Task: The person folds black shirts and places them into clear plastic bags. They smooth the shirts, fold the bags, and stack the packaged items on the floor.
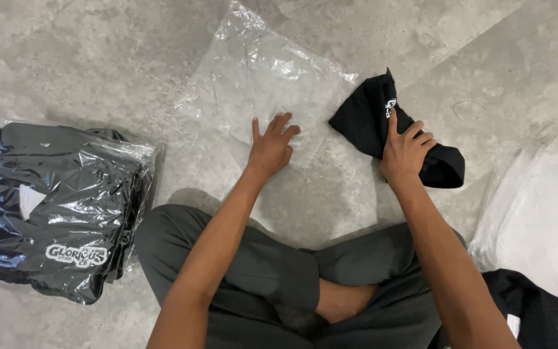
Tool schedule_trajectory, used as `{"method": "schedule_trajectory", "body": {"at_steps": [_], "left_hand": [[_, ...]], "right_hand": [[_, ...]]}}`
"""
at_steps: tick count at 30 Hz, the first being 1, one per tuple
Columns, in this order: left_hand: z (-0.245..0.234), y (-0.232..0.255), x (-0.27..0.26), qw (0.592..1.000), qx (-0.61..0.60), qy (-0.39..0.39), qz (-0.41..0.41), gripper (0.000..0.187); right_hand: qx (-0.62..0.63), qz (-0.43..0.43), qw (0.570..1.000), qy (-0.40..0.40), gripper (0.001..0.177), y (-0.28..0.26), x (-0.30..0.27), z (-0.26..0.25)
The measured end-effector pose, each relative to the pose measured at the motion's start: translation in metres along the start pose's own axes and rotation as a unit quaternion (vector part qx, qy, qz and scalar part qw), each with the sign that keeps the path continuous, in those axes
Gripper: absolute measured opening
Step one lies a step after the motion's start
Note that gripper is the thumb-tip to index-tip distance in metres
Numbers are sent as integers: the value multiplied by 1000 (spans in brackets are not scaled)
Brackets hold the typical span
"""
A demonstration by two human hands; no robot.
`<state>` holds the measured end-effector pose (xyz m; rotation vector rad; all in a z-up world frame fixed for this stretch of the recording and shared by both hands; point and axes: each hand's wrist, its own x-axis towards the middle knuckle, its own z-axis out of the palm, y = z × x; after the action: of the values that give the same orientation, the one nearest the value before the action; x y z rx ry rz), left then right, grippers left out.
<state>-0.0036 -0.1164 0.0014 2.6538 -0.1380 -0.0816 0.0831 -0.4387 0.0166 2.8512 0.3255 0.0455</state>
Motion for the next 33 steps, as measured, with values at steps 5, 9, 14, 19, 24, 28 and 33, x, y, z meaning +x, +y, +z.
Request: {"method": "schedule_trajectory", "body": {"at_steps": [5, 9, 14, 19, 24, 28, 33], "left_hand": [[0, 0, 0, 1000, -5, -19, -12, 44], [-7, 4, 0, 999, -3, -32, -20, 44], [-8, 2, -3, 999, -14, -40, -30, 40], [6, -4, 1, 999, -30, 2, -26, 22], [19, -17, 2, 998, -9, 66, -7, 27], [24, -20, 5, 997, -4, 82, 6, 31], [34, -22, 4, 990, 15, 141, 23, 14]], "right_hand": [[-19, -25, 999, 26, 103, 6, -1, 9], [-36, -37, 999, -5, 101, 13, 4, 22], [-29, -32, 999, 17, 94, 2, -3, 10], [-43, -34, 998, 22, 97, 9, -4, 5], [-60, -45, 994, 76, 97, 16, 0, 5], [-94, -46, 994, 27, 108, 24, 6, -7], [-18, -27, 995, -91, 120, 39, 20, -35]]}}
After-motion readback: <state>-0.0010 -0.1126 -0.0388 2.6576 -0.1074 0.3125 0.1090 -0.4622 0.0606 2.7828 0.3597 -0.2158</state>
